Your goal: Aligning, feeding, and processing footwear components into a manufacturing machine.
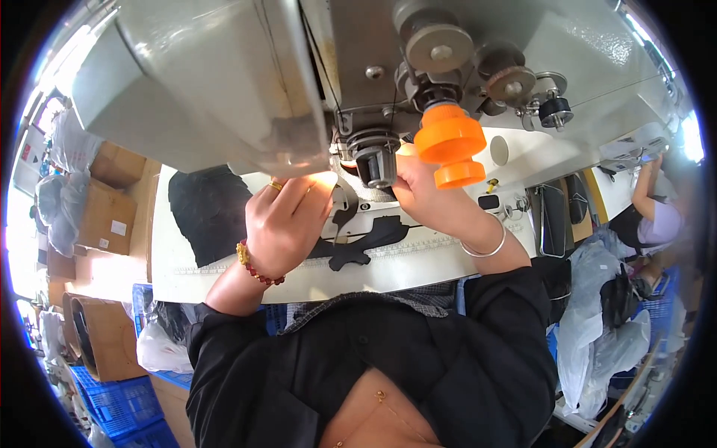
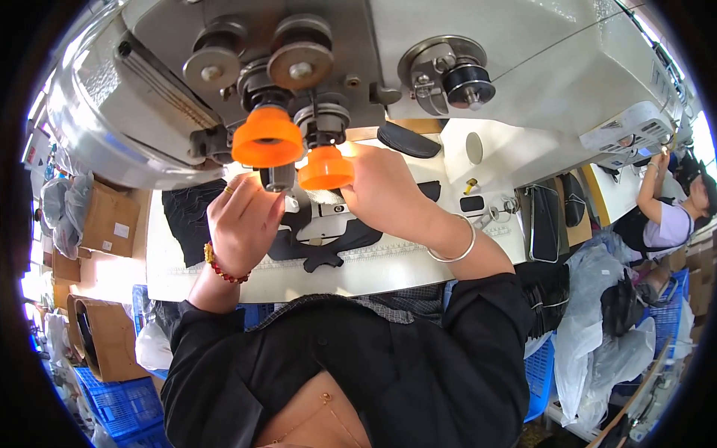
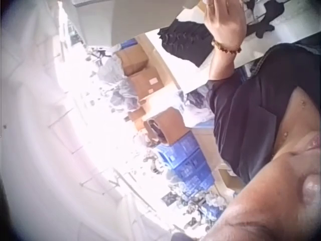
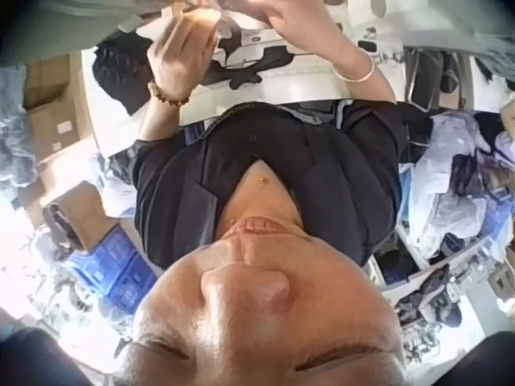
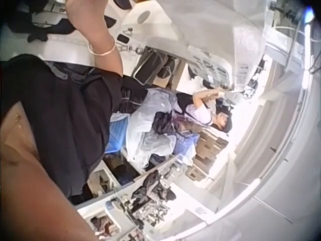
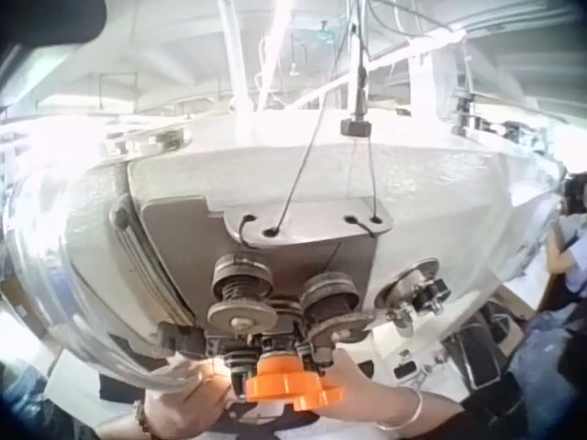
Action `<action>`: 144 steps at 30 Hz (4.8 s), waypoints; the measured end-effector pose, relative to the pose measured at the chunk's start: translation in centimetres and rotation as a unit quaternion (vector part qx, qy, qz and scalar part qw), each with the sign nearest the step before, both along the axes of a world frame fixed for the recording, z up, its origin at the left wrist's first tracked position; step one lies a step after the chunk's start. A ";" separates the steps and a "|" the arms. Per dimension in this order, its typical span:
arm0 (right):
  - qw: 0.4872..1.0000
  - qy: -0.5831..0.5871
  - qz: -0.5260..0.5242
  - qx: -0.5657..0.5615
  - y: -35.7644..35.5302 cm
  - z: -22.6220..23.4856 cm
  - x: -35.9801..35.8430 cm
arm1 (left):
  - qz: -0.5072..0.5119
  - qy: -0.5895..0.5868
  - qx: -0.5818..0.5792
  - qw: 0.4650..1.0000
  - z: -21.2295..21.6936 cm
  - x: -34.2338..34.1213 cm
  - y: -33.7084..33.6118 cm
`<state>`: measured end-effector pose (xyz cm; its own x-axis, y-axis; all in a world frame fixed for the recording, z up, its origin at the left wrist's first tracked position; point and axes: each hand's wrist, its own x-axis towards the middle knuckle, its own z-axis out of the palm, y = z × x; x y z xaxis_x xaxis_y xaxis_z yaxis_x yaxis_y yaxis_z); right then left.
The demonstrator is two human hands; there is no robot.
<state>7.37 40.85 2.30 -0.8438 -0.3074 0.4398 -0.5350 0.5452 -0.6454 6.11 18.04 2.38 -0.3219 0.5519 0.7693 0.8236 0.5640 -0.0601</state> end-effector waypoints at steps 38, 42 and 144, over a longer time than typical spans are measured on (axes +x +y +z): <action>0.985 0.120 0.001 0.121 1.1 0.9 -1.1 | 0.035 -0.021 -0.009 0.999 -0.1 -0.7 -0.2; 0.984 0.138 0.008 0.113 1.2 0.6 -1.1 | 0.056 -0.032 -0.024 0.998 -0.2 0.0 -0.2; 0.916 0.361 0.042 0.171 -0.6 0.0 0.2 | 0.034 -0.020 -0.035 0.999 -0.2 0.2 -0.6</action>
